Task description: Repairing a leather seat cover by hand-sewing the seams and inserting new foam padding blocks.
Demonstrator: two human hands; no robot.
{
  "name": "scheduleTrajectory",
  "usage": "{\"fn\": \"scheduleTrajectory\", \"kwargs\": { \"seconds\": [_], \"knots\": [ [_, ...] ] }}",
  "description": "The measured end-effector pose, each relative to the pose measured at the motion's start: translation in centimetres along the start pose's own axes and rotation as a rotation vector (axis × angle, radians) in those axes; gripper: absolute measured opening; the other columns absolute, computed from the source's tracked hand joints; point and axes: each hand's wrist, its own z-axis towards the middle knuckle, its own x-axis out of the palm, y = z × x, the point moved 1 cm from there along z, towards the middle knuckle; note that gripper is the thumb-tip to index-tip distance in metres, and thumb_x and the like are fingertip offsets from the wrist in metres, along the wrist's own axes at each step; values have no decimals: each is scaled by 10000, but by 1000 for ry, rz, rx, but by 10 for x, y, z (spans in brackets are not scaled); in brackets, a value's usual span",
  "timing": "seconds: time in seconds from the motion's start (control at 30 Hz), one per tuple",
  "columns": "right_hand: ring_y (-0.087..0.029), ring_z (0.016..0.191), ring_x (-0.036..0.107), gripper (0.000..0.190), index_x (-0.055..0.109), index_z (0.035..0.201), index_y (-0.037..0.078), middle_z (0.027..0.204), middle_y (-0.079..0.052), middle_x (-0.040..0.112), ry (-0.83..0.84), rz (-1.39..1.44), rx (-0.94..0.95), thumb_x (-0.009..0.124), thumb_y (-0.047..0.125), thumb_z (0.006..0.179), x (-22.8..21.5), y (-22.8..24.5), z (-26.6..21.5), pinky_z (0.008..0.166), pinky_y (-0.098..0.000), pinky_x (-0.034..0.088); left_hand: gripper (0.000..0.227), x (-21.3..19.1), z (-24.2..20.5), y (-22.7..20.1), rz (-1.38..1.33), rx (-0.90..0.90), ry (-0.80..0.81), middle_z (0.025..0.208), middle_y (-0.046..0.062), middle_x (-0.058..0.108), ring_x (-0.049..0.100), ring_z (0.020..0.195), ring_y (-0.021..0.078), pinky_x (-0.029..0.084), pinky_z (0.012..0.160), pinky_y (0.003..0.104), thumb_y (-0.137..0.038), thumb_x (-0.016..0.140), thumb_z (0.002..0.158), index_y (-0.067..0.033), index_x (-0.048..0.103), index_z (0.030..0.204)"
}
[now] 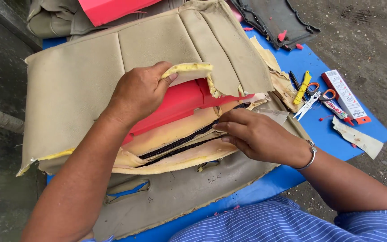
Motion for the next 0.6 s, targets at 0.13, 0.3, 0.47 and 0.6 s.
{"fn": "scheduleTrajectory", "kwargs": {
  "seconds": [0.13, 0.3, 0.47, 0.6],
  "knots": [
    [-364, 1147, 625, 301, 589, 1294, -15, 1284, -191, 618, -116, -283, 18, 550, 154, 1048, -10, -13, 27, 915, -467, 523, 175, -14, 9, 3, 41, 69, -320, 668, 110, 643, 571, 581, 383, 412, 499, 508, -270, 579, 1042, -174, 689, 1138],
    [-379, 1373, 500, 623, 510, 1450, -22, 1459, -228, 547, 6, -497, 7, 643, 325, 950, 20, -40, 57, 1127, -473, 418, 217, -29, 16, 6, 118, 143, -575, 748, 111, 694, 604, 633, 440, 414, 482, 532, -161, 620, 978, -191, 709, 1173],
    [-360, 1426, 493, 638, 246, 1648, 107, 1626, -176, 417, -5, -922, -69, 400, 245, 1045, 64, -65, 99, 1178, -511, 361, 143, -48, 36, 14, 129, 164, -719, 843, 105, 716, 632, 704, 441, 426, 547, 508, -141, 628, 1011, -143, 661, 1151],
    [-369, 1353, 520, 729, 484, 1537, 203, 1513, -124, 550, 17, -719, -14, 581, 115, 820, 48, -87, 126, 1016, -512, 454, 84, -78, 60, 48, 224, 186, -824, 708, 173, 642, 576, 613, 468, 379, 492, 511, -158, 656, 1061, -75, 665, 1048]
  ]
}}
